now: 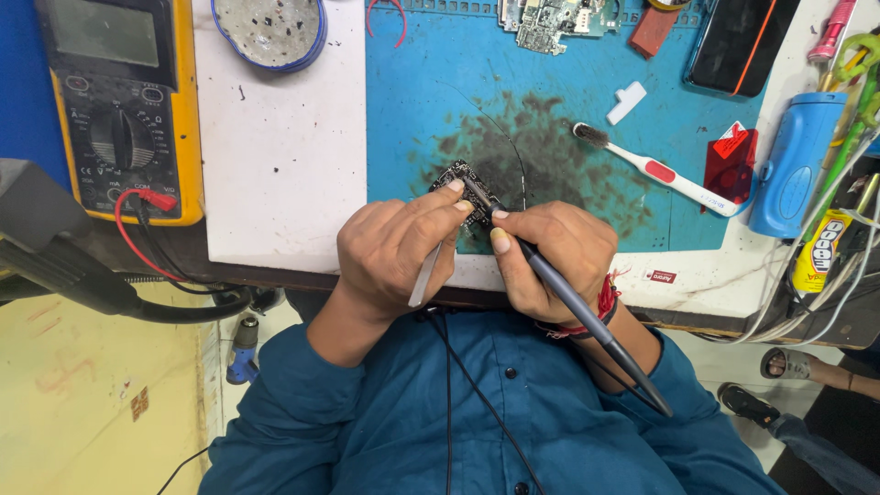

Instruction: The person solders a small circuit board on a workbench, holding the board with tweezers in one hand and a soldering iron in the other, touching components on the board. Near the end they pick up a yellow handheld hot-air tool and direct it at the board.

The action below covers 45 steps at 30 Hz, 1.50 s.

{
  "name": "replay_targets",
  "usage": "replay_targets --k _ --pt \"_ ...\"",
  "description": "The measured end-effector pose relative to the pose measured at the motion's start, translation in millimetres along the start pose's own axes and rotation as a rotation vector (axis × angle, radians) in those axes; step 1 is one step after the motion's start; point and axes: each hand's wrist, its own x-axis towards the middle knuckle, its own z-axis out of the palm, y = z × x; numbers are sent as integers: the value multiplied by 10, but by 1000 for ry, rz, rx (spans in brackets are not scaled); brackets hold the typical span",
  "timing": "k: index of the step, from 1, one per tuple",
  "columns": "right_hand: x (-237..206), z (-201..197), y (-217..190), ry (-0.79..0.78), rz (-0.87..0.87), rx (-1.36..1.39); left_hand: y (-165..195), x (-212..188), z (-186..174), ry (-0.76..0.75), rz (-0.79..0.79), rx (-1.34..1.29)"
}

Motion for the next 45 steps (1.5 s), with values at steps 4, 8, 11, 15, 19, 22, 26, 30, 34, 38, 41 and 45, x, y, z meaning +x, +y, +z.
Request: replay_targets --k 4,8,11,15,19,22,26,30,34,38,41,45 --pt "-1 0 -4 0 6 -2 -1 7 -24 19 -20 -35" --pt "0 4 -5 1 6 2 -7 35 -16 78 -255 -251" --pt "3 -3 1 -1 4 2 11 46 -14 78 -343 -292" --pt "7 -4 1 -6 -8 4 14 59 -13 79 -342 -284" --pt "8 -8 1 -9 -26 0 15 60 -15 79 -354 -278" --pt "6 2 -1 10 -14 -14 13 57 -18 78 -346 -280" --pt "5 1 5 2 -26 -7 9 62 -11 82 -341 -280" --pt "2 -2 9 3 -14 -15 11 61 -9 85 -340 -281" --pt "4 1 11 0 -23 -11 14 59 -6 83 -345 -283" --pt "5 2 8 3 -2 -2 6 57 -9 82 -342 -283" --pt "6 3 7 3 -19 11 5 53 -9 79 -344 -277" --pt "2 5 -2 9 9 -7 3 53 -8 77 -346 -274"
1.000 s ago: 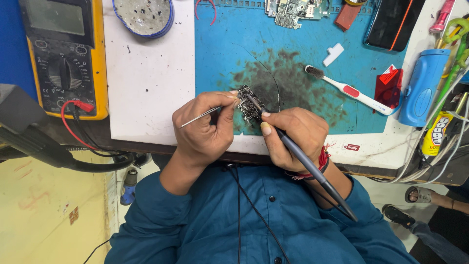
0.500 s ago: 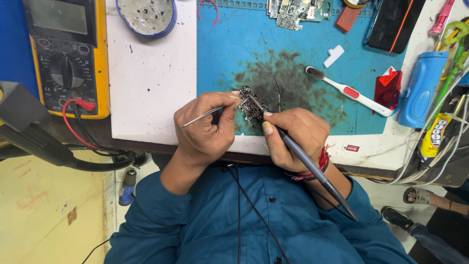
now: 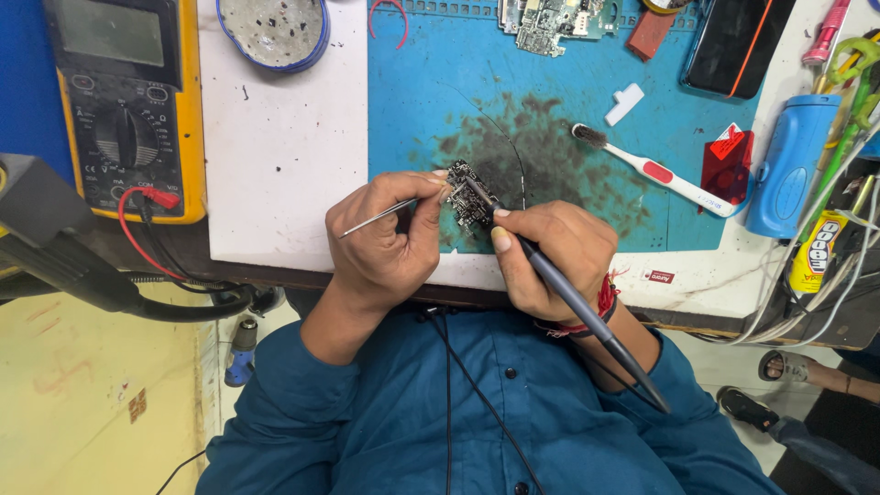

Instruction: The person solders a small circuit board on a workbench, holding the board with tweezers in one hand and a soldering iron in the other, touching components on the board. Near the end they pick up a yellow handheld hot-air tool and direct it at the board.

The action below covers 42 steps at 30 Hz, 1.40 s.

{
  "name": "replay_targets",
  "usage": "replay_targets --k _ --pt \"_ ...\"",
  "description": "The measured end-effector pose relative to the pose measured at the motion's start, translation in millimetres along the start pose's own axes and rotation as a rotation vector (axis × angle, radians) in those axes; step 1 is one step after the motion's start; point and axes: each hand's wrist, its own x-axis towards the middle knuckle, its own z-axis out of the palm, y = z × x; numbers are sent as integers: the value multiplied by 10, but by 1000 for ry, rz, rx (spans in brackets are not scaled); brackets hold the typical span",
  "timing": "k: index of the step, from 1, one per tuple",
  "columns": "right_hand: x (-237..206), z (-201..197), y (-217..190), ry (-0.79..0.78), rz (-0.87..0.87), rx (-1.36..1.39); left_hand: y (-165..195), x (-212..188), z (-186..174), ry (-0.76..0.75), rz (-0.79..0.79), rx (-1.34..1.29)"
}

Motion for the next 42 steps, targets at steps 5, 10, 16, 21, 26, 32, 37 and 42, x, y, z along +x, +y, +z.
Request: replay_targets --k 5,10,16,21,26,32,37,42 --pt "7 -3 2 -9 -26 8 1 4 -3 -1 3 6" --pt "9 -6 8 -16 -31 15 5 8 -2 -2 1 -2" --pt "10 -2 7 -8 -6 12 1 9 -8 -5 5 20" --pt "10 4 -2 0 6 19 -5 6 2 -6 7 11" --pt "12 1 8 0 -8 27 -4 6 4 -7 4 8" --pt "5 -1 19 -12 -20 48 7 12 -4 -8 -7 1" --pt "2 -4 22 -12 -2 45 14 23 -4 -9 -25 -29" --pt "1 -8 22 -11 8 48 9 21 4 -8 -68 -56"
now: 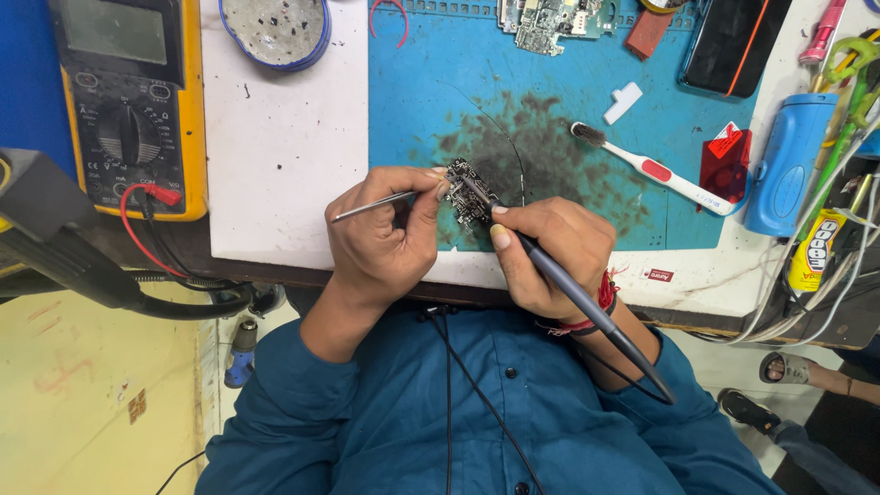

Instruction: The person solders a small circuit board on a workbench, holding the board with tweezers in one hand and a soldering iron in the other, touching components on the board. Near the end they pick up a yellow handheld hot-air tool and direct it at the board.

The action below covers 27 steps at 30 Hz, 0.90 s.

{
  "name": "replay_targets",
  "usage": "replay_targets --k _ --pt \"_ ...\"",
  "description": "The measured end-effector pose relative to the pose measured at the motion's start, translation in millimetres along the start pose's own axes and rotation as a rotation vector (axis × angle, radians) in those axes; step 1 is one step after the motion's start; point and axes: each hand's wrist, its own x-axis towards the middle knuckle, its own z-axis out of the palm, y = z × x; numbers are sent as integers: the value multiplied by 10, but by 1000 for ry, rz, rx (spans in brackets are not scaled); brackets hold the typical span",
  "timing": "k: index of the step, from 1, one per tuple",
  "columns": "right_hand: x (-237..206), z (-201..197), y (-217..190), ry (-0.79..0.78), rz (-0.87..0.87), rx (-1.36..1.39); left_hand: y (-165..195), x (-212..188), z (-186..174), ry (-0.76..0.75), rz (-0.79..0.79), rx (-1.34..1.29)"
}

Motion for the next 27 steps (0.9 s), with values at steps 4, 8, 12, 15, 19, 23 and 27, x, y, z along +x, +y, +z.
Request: replay_targets --k 4,8,12,15,19,23,27 --pt "-6 -4 -10 11 23 -26 -12 -7 7 5 -9 -57" --pt "-10 1 -16 11 30 -31 -18 -14 9 4 -31 -57" --pt "-5 -2 -8 10 12 -29 -26 -12 13 8 -23 -60" --pt "-5 5 -12 15 16 -24 -28 -16 9 12 -17 -58" --pt "0 4 -12 12 14 -22 -26 -16 13 12 -30 -60" --pt "1 13 -17 20 15 -28 -21 -15 13 12 -38 -60" --pt "5 11 -17 13 16 -25 -23 -14 11 15 -37 -46"
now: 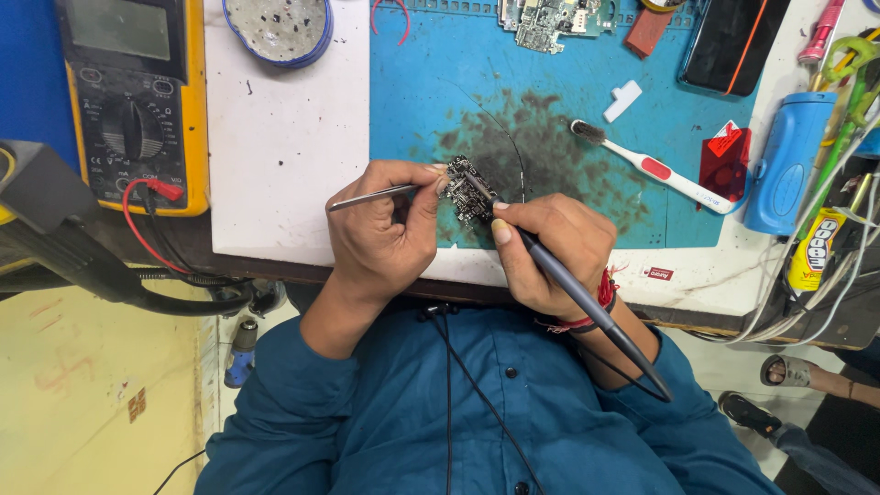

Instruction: The person solders a small circuit board on a workbench, holding the board with tweezers in one hand and a soldering iron in the other, touching components on the board. Near the end they pick up a yellow handheld hot-air tool and direct it at the board.

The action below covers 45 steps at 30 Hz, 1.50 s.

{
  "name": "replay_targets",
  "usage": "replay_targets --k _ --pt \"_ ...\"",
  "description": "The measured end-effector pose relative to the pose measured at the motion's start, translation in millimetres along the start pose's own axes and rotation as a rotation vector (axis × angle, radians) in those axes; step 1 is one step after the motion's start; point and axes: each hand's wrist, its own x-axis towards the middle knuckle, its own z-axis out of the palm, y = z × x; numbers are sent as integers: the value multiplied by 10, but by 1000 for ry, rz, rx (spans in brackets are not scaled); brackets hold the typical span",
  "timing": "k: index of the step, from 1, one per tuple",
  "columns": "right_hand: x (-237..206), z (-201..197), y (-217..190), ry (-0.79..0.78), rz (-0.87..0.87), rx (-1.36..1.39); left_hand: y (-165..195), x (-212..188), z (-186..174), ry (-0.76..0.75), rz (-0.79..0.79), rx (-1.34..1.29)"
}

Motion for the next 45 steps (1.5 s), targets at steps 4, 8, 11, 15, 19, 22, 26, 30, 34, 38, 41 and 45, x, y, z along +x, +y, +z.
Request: replay_targets --k 4,8,11,15,19,22,26,30,34,38,41,45 --pt "2 -2 1 6 17 0 -1 -5 4 -3 0 -18" --pt "-13 2 10 -4 9 10 -10 -9 1 0 -7 -12" --pt "-45 10 28 8 46 22 -24 -12 8 3 -1 -25" --pt "-94 7 72 41 52 31 -47 -10 15 2 -6 -52" --pt "-128 -18 98 83 12 57 -57 -9 15 6 -1 -50" --pt "-125 -12 84 56 -5 -4 -48 -15 16 12 -23 -41" --pt "-76 4 56 24 -17 -26 -42 -8 19 15 -13 -41" --pt "-29 17 34 26 -27 -21 -40 -9 23 17 -21 -25" --pt "-18 10 23 26 -32 -25 -46 -14 17 10 -18 -15" --pt "-28 8 39 15 -34 -12 -48 -18 21 9 -7 -33" --pt "-43 21 63 15 -4 4 -53 -6 33 14 -19 -20" --pt "-61 47 96 21 32 0 -55 4 30 13 -10 -7"
